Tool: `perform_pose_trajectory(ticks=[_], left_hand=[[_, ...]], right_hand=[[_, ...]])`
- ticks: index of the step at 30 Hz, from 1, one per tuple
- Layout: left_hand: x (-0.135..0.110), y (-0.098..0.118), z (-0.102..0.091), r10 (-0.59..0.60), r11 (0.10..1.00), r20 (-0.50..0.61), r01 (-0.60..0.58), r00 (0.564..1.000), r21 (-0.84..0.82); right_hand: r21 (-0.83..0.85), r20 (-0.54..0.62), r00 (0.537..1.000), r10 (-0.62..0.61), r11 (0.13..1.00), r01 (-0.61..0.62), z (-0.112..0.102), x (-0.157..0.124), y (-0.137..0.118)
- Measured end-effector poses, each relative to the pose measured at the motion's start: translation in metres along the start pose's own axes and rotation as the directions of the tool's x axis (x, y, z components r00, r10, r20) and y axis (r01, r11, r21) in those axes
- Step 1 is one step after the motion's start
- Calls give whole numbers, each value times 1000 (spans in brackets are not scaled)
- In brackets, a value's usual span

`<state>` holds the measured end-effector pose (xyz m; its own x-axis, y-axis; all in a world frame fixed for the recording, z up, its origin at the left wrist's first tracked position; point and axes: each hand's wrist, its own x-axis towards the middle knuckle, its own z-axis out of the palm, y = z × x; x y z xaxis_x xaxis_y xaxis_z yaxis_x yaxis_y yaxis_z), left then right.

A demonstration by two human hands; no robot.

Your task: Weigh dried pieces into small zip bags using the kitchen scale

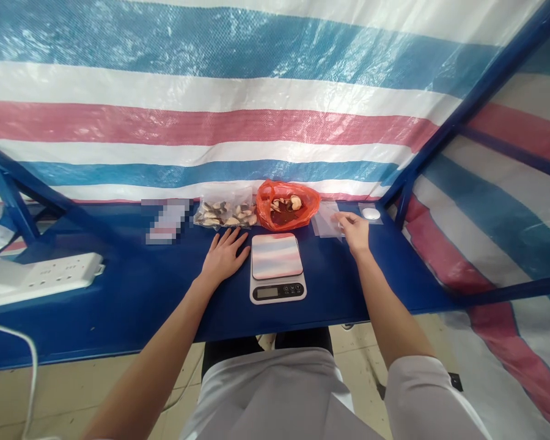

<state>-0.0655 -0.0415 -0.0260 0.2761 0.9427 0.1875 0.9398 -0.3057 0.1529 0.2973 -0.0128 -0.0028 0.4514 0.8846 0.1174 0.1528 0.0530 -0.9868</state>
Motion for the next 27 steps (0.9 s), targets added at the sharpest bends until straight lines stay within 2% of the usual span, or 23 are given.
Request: perform_pose_trajectory(ticks=[3,8,13,16,18,20,22,23,25,27], left_hand=[[1,0,0,-13,999,-16,12,1000,-47],[1,-4,-3,-26,981,-86,9,996,-196],[5,2,-24,-5,896,-203,-85,979,-436],[12,21,-43,-63,746,-172,-68,983,-663],[17,39,-53,-78,579,-117,-51,990,-814],[23,58,-59,-96,413,-10,30,995,-910],[29,75,-60,-103,274,162,185,981,-944],[31,81,-59,-118,254,219,243,969,-936],[36,91,-58,-157,238,246,278,957,-931],[40,97,-57,-170,119,324,346,930,-931]], right_hand=[[134,-22,999,37,990,-33,-4,-6,-9],[216,-35,999,29,976,-21,-9,-16,-29],[282,-1,1000,-1,959,1,-1,-29,-52],[319,48,999,-21,948,4,11,-38,-64],[367,93,995,-26,930,-10,22,-43,-69],[433,145,989,-30,901,-36,35,-47,-73],[515,202,979,-32,853,-78,49,-51,-74],[546,224,974,-39,833,-92,55,-53,-75],[569,253,966,-57,816,-101,67,-56,-76],[560,265,961,-76,823,-90,76,-59,-76]])
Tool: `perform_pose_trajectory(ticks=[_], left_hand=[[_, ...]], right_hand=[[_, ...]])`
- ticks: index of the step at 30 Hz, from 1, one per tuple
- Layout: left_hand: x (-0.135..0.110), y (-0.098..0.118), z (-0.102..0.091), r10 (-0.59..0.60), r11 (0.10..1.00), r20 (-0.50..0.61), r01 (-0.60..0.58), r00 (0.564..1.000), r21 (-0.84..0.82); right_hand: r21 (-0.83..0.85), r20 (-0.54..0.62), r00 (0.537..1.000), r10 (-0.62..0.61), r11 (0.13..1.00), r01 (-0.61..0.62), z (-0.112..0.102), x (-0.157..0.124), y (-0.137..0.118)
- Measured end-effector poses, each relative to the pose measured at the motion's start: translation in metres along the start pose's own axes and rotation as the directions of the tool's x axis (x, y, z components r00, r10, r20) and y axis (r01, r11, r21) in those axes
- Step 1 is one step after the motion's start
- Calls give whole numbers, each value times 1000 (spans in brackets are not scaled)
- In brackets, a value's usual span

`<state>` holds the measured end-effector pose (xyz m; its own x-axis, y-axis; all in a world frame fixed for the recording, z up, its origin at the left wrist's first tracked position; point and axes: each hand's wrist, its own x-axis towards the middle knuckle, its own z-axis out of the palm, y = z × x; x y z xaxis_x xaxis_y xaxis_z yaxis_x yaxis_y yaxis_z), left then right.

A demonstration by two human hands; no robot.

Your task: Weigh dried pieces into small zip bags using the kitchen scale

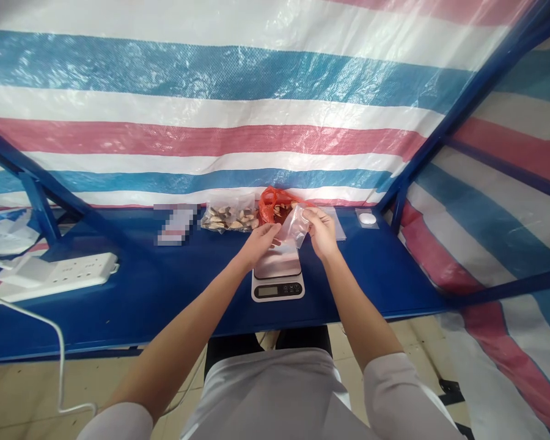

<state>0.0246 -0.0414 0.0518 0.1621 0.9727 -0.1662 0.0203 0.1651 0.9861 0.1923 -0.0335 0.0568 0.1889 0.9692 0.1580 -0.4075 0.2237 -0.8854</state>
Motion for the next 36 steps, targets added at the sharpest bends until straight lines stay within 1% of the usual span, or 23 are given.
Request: perform_pose_trajectory(ticks=[3,5,7,10,13,15,16,17,19,22,24,28,31,33,36], left_hand=[[3,4,2,-99,968,36,105,994,-226],[4,7,2,-129,927,43,136,991,-348],[5,8,1,-166,885,49,171,985,-433],[6,6,-1,-215,866,39,209,976,-454],[7,4,-3,-250,894,10,235,968,-381],[8,4,-4,-271,897,44,269,962,-352],[9,5,-4,-273,889,66,278,960,-362],[9,5,-3,-265,879,80,274,961,-391],[12,6,-3,-219,846,73,227,973,-483],[18,5,-3,-159,788,25,142,987,-600],[22,3,-5,-135,774,-2,104,991,-625],[28,0,-10,-59,798,-53,15,997,-603],[29,2,-15,16,819,-51,-43,999,-572],[28,4,-20,62,851,-29,-68,998,-522],[25,9,-28,109,915,52,-80,993,-396]], right_hand=[[-16,16,1000,4,1000,-3,5,-1,5],[-7,12,1000,29,1000,-29,5,-2,8],[-6,1,999,50,999,-50,4,-2,11],[-16,4,999,43,999,-43,1,0,14],[11,23,999,24,1000,-24,0,3,16],[30,38,999,17,999,-18,1,5,16],[32,43,999,16,999,-17,1,5,17],[28,49,999,16,999,-18,1,4,17],[5,59,998,25,1000,-25,1,2,18],[-46,75,996,48,998,-45,-2,-3,19],[-71,81,995,62,996,-56,-4,-6,20],[-93,72,991,116,990,-109,-12,-8,22],[-123,82,979,187,977,-177,-18,-5,23],[-147,87,965,247,961,-233,-19,-2,22],[-174,102,950,296,945,-276,-15,5,20]])
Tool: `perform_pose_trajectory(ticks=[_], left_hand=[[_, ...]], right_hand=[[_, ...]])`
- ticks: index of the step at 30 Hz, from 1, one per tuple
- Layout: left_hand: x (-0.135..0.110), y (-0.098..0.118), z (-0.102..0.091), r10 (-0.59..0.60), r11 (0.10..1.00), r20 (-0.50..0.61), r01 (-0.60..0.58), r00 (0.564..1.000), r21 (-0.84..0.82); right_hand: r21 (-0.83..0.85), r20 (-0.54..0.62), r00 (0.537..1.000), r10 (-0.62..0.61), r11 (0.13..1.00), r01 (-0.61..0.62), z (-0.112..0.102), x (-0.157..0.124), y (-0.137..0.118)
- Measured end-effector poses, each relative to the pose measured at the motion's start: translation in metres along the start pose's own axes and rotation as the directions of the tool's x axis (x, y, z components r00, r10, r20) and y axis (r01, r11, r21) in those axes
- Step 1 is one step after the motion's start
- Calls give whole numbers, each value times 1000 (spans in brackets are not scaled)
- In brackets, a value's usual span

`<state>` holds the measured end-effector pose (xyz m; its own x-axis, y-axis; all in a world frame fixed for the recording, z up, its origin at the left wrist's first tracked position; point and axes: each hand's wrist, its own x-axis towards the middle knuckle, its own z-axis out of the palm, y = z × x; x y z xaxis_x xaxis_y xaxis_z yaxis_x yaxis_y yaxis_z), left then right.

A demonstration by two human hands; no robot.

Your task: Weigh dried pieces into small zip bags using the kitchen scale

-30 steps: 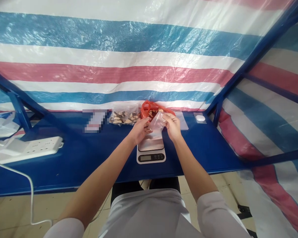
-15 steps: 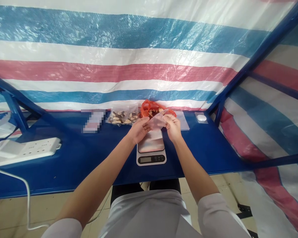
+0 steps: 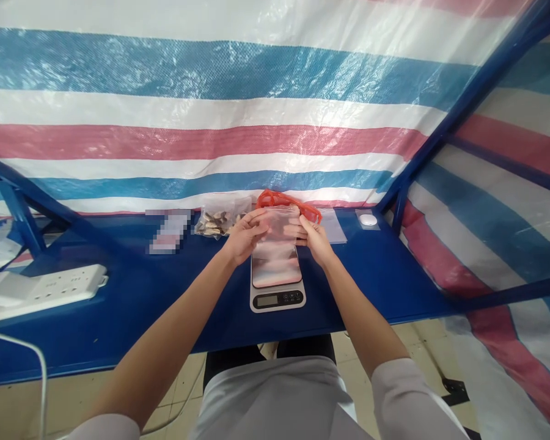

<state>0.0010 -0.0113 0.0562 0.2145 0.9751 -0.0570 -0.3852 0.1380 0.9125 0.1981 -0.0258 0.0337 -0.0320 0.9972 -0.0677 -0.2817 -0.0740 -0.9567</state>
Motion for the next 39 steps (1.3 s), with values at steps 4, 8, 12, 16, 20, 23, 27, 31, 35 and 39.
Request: perform_pose_trajectory(ticks=[4,8,12,16,20,23,27,31,35,39], left_hand=[[-2,14,-13,1,980,88,-18,996,199],[-1,29,-31,-20,920,199,-60,980,387],[4,36,-50,-20,824,182,-87,983,560],[8,33,-58,182,654,108,-202,977,729],[-2,28,-47,384,436,168,-339,908,834],[-11,24,-31,420,356,260,-422,869,834],[-11,11,-17,346,447,231,-376,910,812],[-1,-2,-15,218,680,78,-209,973,702],[7,-7,-10,37,859,-64,1,997,512],[10,-6,-6,-22,881,-134,83,991,466]], right_hand=[[16,25,999,-25,1000,25,9,9,-7],[-49,44,998,-43,998,45,19,13,-10],[-93,115,993,-36,995,47,28,13,-4],[-175,95,993,-66,981,82,32,16,11],[-309,23,991,-135,941,136,31,19,22],[-424,-50,977,-206,890,166,30,18,23],[-558,-87,935,-343,795,239,30,15,22],[-641,-16,903,-429,697,320,30,9,22],[-702,110,885,-453,595,392,34,3,20],[-755,190,879,-437,508,416,37,1,19]])
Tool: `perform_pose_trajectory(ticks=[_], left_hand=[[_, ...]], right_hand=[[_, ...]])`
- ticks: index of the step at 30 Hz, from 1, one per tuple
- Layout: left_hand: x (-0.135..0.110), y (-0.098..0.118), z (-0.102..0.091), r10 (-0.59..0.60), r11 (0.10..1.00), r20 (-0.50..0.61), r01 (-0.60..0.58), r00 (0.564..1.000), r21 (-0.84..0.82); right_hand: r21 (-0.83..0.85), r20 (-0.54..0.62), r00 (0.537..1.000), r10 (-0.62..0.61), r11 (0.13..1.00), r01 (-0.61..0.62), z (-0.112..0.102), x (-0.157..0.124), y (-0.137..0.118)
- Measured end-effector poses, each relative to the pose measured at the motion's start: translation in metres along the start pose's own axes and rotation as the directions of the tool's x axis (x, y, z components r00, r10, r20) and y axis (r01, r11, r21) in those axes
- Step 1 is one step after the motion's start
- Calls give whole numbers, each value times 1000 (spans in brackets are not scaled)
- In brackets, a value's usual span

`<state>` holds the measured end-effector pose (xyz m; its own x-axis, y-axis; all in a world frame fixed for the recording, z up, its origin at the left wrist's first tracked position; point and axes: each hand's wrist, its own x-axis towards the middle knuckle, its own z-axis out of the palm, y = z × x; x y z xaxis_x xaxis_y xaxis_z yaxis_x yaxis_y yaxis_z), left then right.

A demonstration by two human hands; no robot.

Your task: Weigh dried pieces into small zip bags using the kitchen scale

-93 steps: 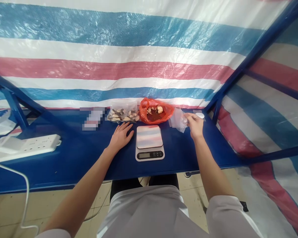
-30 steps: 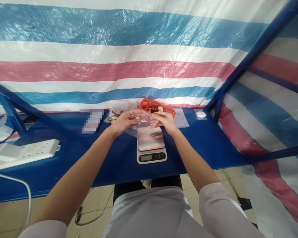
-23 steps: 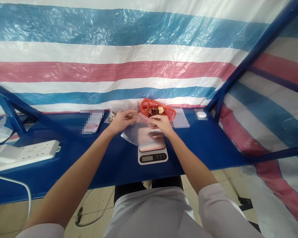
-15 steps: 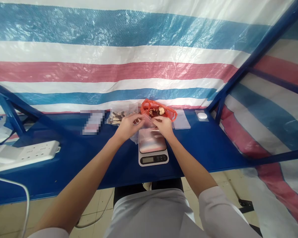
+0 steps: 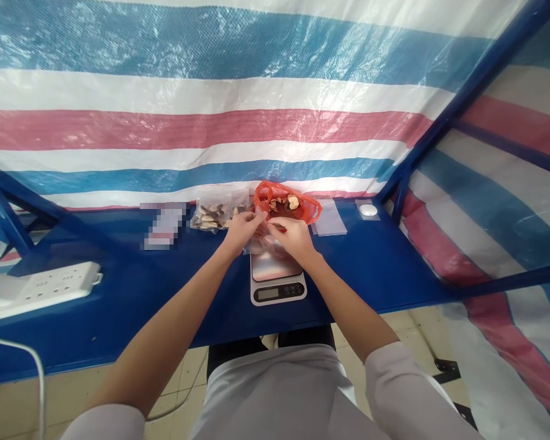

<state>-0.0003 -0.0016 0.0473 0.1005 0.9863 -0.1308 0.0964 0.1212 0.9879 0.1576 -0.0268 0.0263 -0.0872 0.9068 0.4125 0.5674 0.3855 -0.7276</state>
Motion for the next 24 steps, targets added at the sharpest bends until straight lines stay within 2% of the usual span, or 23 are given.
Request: perform_pose_trajectory(ticks=[4,7,15,19,24], left_hand=[[0,-2,-3,-13,1000,5,13,1000,-14],[0,-6,-7,3,1000,31,-2,1000,-30],[0,-11,-13,106,994,178,-99,978,-47],[0,-11,-16,146,987,199,-155,969,30],[4,-14,-21,197,957,211,-235,957,173]], right_hand=[[-36,24,1000,-19,999,20,0,-1,2],[11,27,999,-29,1000,28,0,-2,6],[101,63,998,18,995,-24,-4,6,14],[169,123,992,15,985,-36,-6,13,16],[205,112,989,100,971,-122,-5,16,20]])
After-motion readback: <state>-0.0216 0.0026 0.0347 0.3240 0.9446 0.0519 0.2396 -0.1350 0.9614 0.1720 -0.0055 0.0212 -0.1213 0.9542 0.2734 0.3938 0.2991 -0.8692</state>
